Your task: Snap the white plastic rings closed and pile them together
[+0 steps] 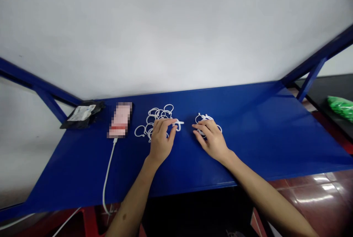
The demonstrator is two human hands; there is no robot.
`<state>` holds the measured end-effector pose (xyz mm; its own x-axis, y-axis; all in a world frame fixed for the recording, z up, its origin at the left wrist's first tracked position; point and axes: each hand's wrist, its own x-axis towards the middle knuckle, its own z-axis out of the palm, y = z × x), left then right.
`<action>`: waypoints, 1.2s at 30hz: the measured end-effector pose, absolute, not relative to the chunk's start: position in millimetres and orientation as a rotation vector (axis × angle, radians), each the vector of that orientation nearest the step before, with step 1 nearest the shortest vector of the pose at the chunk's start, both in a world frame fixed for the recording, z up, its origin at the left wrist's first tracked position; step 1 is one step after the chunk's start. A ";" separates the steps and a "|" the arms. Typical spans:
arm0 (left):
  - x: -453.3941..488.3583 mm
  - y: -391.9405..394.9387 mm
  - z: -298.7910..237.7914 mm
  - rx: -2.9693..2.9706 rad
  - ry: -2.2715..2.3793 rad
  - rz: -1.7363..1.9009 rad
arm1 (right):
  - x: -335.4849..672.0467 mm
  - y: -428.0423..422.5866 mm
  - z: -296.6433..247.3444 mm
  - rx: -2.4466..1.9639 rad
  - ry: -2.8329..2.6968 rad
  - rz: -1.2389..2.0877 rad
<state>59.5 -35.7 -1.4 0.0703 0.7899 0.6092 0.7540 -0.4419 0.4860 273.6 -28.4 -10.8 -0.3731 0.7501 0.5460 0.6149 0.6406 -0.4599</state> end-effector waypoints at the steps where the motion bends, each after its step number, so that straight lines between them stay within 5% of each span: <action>1: 60.2 -36.5 0.2 2.217 1.568 1.337 | 273.4 -29.0 -10.2 -1.055 -2.105 0.249; 14: 60.2 -41.6 -0.9 1.584 1.271 1.172 | 271.3 -32.4 -11.1 -0.978 -2.204 0.433; 28: 59.0 -36.4 -3.1 1.894 1.526 1.151 | 268.9 -34.9 -13.4 -0.903 -2.018 0.788; 36: 55.6 -34.2 -6.7 2.027 1.606 1.181 | 270.9 -29.6 -3.3 -1.064 -1.612 1.268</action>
<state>55.6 -34.2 -6.7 0.0388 0.9099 0.4130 0.6657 -0.3318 0.6684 270.9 -29.6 -3.3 -0.3187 0.9433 0.0923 0.1323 0.1407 -0.9812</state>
